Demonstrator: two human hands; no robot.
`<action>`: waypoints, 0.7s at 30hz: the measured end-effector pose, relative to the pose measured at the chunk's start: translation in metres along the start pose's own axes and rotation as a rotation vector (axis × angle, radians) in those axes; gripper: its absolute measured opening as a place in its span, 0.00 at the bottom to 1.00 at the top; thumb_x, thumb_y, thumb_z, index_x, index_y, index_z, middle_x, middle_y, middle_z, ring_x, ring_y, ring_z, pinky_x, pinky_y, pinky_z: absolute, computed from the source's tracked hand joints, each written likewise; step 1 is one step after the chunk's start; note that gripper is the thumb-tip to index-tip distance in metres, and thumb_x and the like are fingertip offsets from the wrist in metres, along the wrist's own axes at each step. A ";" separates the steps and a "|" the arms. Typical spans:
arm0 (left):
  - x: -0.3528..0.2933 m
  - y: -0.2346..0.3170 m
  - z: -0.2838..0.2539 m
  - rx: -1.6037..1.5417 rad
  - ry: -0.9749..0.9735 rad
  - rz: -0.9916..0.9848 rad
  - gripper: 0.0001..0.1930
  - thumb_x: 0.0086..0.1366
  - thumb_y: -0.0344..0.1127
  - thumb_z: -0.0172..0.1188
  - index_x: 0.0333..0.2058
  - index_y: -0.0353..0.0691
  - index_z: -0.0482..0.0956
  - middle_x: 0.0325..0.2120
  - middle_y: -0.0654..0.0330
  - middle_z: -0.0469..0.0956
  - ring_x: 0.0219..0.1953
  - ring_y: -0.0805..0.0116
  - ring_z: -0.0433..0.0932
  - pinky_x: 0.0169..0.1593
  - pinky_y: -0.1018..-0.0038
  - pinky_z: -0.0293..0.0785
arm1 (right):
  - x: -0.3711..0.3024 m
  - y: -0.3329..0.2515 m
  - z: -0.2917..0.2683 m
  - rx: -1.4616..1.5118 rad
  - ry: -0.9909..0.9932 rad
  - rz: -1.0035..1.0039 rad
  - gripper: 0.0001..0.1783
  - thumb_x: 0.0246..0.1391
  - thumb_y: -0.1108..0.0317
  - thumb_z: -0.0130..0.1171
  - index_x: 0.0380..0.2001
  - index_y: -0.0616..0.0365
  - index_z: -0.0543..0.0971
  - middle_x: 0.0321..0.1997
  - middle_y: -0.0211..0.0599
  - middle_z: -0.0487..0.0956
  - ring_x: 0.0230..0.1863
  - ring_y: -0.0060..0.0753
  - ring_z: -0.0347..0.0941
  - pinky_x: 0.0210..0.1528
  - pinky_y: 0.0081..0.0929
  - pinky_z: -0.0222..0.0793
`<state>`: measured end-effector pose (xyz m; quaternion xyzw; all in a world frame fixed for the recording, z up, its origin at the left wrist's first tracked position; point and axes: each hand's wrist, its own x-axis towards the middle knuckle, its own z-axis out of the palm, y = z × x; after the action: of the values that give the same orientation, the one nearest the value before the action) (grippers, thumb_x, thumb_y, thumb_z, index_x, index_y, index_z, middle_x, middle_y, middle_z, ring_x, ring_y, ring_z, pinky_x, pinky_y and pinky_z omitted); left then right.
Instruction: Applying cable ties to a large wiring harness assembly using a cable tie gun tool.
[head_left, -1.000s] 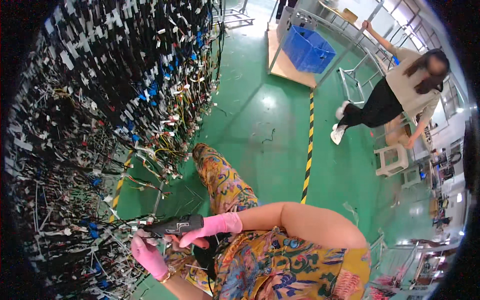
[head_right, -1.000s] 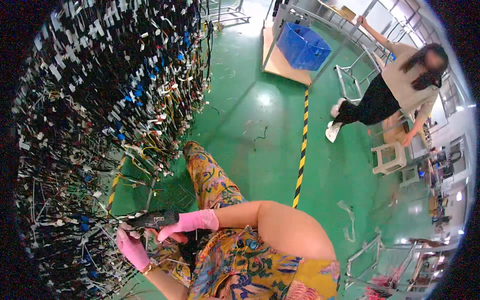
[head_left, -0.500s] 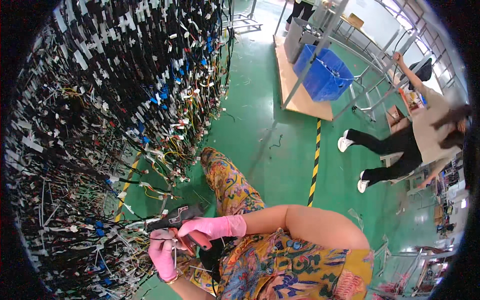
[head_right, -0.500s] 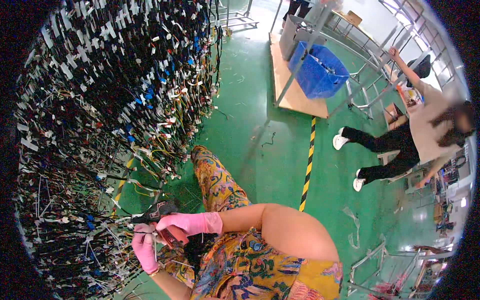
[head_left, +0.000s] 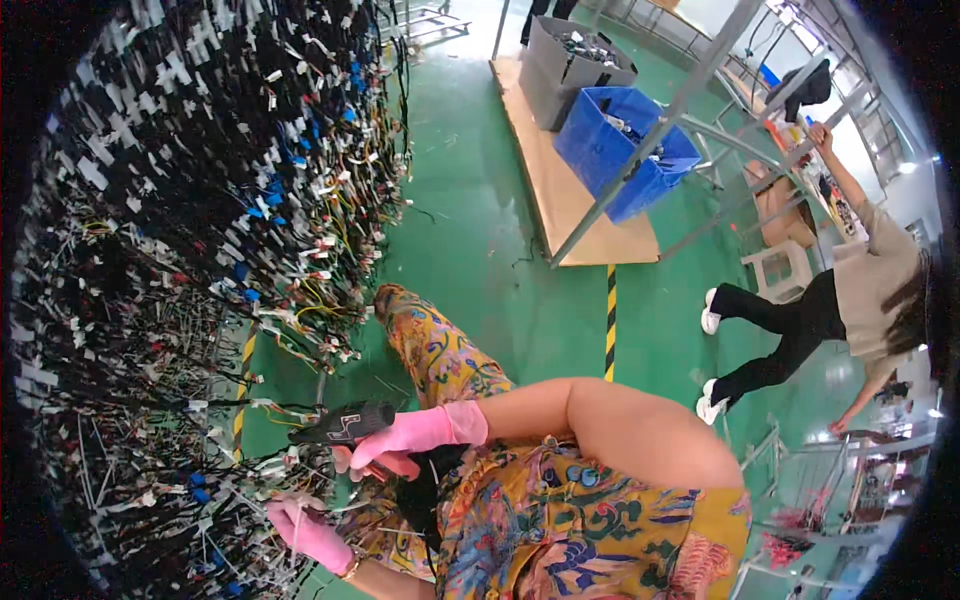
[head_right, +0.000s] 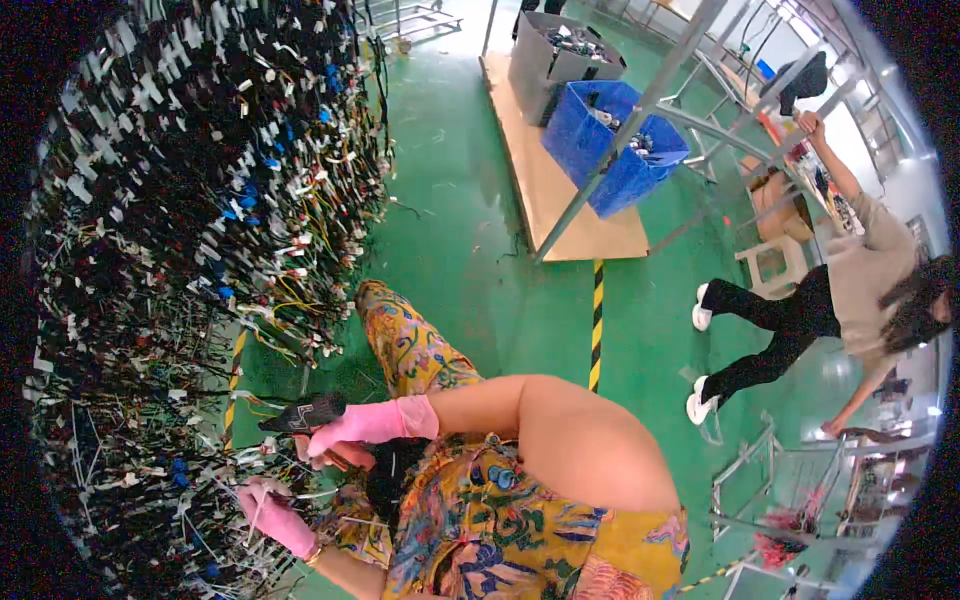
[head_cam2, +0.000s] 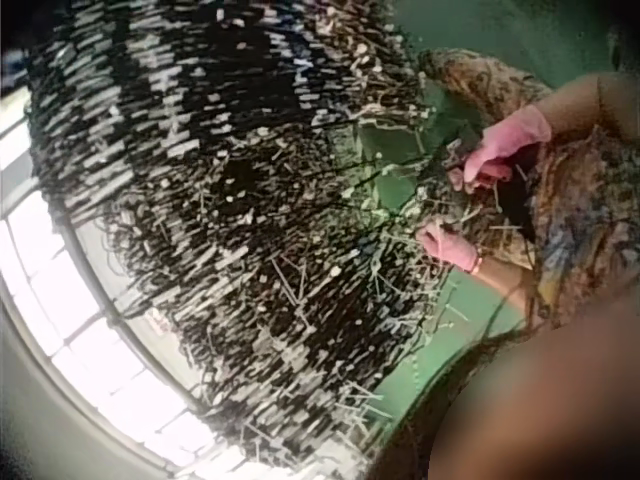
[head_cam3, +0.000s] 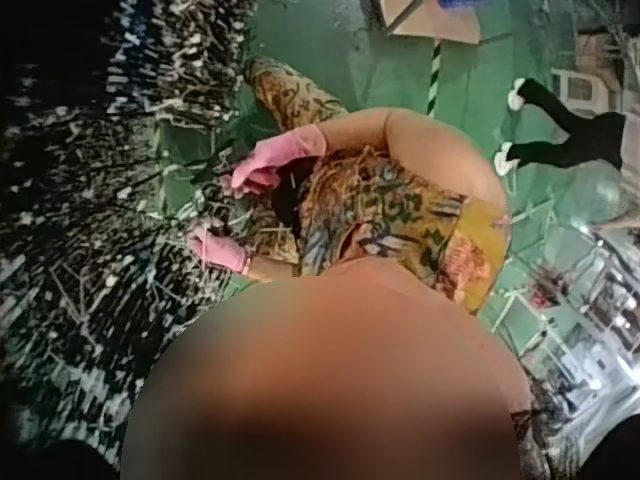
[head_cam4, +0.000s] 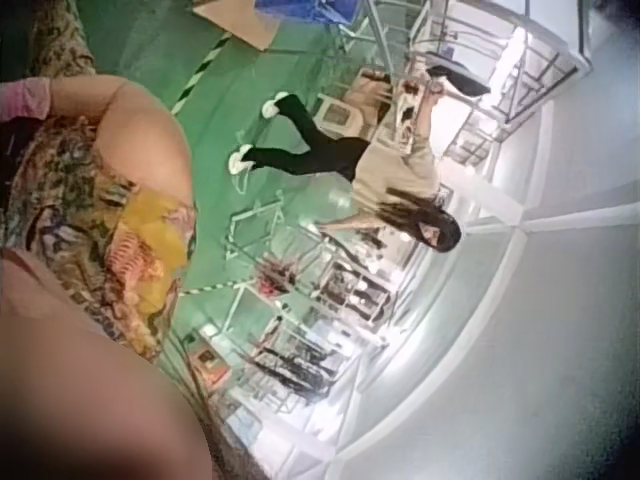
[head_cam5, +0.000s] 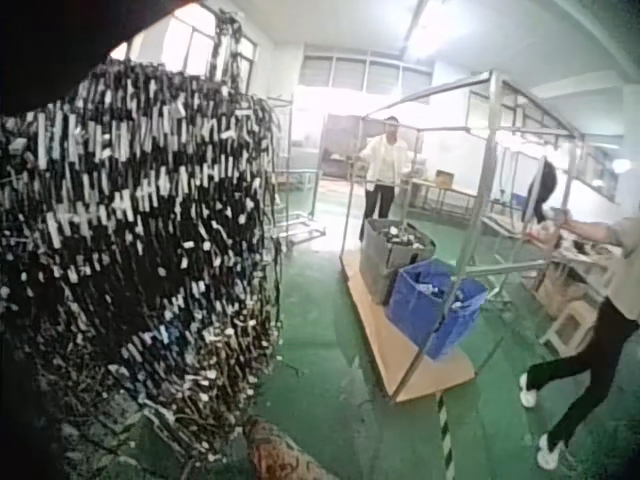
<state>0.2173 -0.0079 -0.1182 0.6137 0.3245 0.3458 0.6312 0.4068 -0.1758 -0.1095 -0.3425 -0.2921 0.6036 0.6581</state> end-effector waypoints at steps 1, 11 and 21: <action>0.001 0.000 -0.001 -0.012 0.009 -0.023 0.11 0.73 0.38 0.52 0.34 0.39 0.65 0.25 0.62 0.69 0.22 0.76 0.65 0.29 0.78 0.63 | -0.001 -0.002 0.000 -0.039 -0.004 0.025 0.15 0.60 0.60 0.60 0.42 0.60 0.75 0.21 0.32 0.79 0.26 0.22 0.77 0.34 0.25 0.74; 0.003 0.014 0.009 0.095 0.064 -0.036 0.13 0.73 0.43 0.54 0.37 0.39 0.71 0.22 0.70 0.63 0.19 0.81 0.58 0.22 0.82 0.53 | -0.007 -0.006 0.005 -0.120 -0.128 0.055 0.17 0.59 0.61 0.63 0.44 0.61 0.74 0.16 0.28 0.74 0.12 0.19 0.70 0.12 0.20 0.62; 0.010 0.009 0.017 0.086 -0.008 -0.070 0.13 0.75 0.43 0.55 0.35 0.41 0.70 0.20 0.71 0.62 0.18 0.82 0.57 0.21 0.81 0.53 | -0.048 -0.011 -0.026 -0.164 0.048 0.023 0.23 0.56 0.59 0.68 0.50 0.59 0.77 0.34 0.25 0.79 0.18 0.14 0.69 0.15 0.17 0.63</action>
<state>0.2362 -0.0089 -0.1084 0.6301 0.3578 0.3066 0.6172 0.4289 -0.2263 -0.1143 -0.4129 -0.3205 0.5768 0.6278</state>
